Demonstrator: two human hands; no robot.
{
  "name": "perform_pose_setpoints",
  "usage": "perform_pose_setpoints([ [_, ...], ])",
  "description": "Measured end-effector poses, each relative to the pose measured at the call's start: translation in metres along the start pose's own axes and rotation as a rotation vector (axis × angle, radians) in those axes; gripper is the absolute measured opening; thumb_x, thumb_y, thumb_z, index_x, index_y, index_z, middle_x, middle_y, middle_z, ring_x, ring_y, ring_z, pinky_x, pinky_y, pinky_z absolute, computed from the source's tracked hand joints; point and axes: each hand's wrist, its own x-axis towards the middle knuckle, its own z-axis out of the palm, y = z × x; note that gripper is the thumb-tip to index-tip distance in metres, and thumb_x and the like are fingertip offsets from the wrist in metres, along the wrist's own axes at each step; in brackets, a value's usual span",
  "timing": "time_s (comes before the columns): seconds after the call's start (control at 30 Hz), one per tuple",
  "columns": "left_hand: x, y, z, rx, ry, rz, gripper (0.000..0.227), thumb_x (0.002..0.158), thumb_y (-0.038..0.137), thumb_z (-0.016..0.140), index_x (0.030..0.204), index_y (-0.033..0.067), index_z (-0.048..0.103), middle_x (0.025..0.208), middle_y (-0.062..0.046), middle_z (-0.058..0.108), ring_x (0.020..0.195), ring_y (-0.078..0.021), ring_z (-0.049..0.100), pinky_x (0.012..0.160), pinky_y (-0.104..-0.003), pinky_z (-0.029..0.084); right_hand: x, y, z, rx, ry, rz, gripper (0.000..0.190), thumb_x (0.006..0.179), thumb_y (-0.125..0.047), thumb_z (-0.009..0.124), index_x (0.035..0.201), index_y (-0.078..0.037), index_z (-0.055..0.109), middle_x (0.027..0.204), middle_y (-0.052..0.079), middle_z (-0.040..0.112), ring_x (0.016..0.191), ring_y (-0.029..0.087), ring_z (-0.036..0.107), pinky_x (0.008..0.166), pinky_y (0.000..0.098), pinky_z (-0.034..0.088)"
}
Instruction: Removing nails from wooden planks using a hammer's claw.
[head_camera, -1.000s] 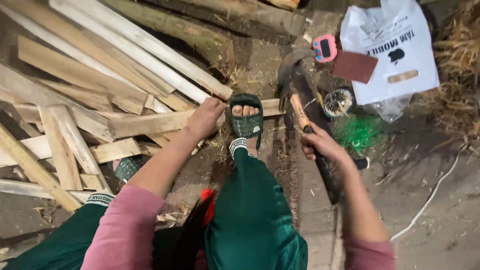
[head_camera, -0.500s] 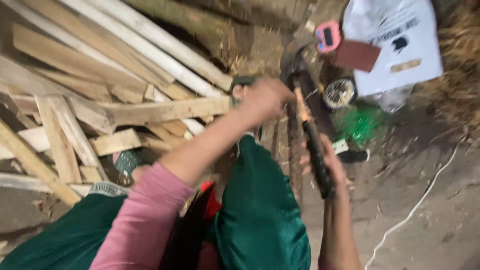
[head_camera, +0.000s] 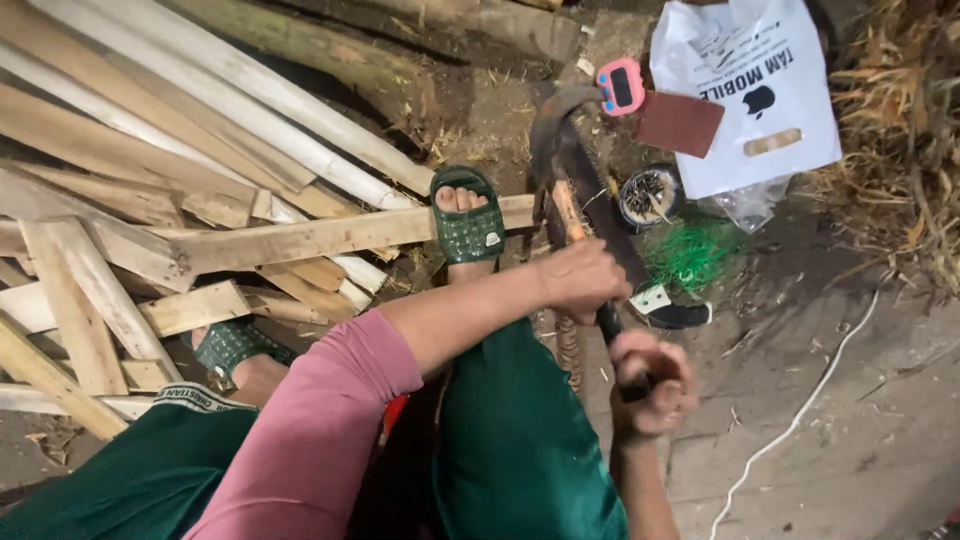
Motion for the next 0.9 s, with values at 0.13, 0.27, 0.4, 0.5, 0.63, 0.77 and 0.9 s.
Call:
perform_pose_setpoints([
  [0.13,0.006,-0.010,0.021,0.029,0.403,-0.095,0.018,0.046,0.030,0.063,0.064,0.0281,0.060,0.059,0.009,0.058,0.062,-0.0159,0.063,0.066,-0.034,0.043,0.025,0.001,-0.007,0.074,-0.278,-0.101,0.045,0.097,-0.026,0.024,0.102,0.011,0.049,0.037,0.003,0.041,0.037,0.024,0.049,0.070,0.0530,0.049],
  [0.27,0.012,-0.020,-0.009,-0.165,0.560,-0.120,0.015,0.048,0.031,0.062,0.063,0.0258,0.063,0.060,0.006,0.063,0.062,-0.0172,0.066,0.063,-0.035,0.048,0.076,-0.032,0.047,-0.415,-0.222,-0.170,0.043,0.102,-0.023,0.024,0.099,0.010,0.052,0.045,0.008,0.050,0.042,0.022,0.054,0.069,0.0457,0.047],
  [0.4,-0.003,-0.033,-0.022,-0.281,0.707,-0.158,0.018,0.046,0.027,0.062,0.063,0.0247,0.057,0.059,0.007,0.060,0.064,-0.0218,0.066,0.061,-0.035,0.049,0.095,-0.024,0.055,-0.012,-0.307,-0.030,0.048,0.102,-0.025,0.014,0.108,0.008,0.049,0.039,0.003,0.035,0.037,0.021,0.044,0.059,0.0402,0.045],
  [0.5,-0.053,-0.027,-0.042,-0.366,0.621,-0.092,0.061,0.043,0.030,0.088,0.099,0.0210,0.064,0.094,-0.005,0.064,0.095,-0.0272,0.062,0.087,-0.040,0.049,0.083,-0.024,0.038,-0.041,-0.326,0.013,0.049,0.102,-0.028,0.015,0.109,0.005,0.051,0.041,0.003,0.041,0.041,0.021,0.050,0.060,0.0382,0.047],
  [0.63,-0.175,-0.083,-0.035,-0.334,0.386,-0.672,0.075,0.061,0.056,0.078,0.115,0.0081,0.058,0.111,-0.018,0.057,0.111,-0.0362,0.053,0.093,-0.048,0.043,0.077,-0.001,0.016,0.045,-0.286,-0.146,0.047,0.101,-0.032,0.017,0.116,0.002,0.046,0.046,0.002,0.044,0.045,0.020,0.052,0.060,0.0404,0.048],
  [0.77,-0.225,-0.089,-0.003,0.164,0.036,-0.955,0.075,0.057,0.069,0.072,0.106,0.0140,0.060,0.101,-0.008,0.057,0.100,-0.0246,0.057,0.081,-0.040,0.049,0.070,-0.013,0.045,-0.078,0.038,-0.495,0.034,0.100,-0.025,0.029,0.121,-0.001,0.041,0.065,0.006,0.040,0.061,0.025,0.052,0.067,0.0463,0.052],
  [0.9,-0.211,-0.122,0.052,0.433,0.167,-0.818,0.040,0.063,0.046,0.070,0.088,0.0154,0.061,0.082,-0.004,0.056,0.081,-0.0213,0.059,0.068,-0.035,0.047,0.062,-0.017,0.055,-0.098,-0.013,-0.493,0.029,0.099,-0.022,0.037,0.116,0.000,0.044,0.057,0.010,0.041,0.053,0.029,0.055,0.063,0.0493,0.052],
])
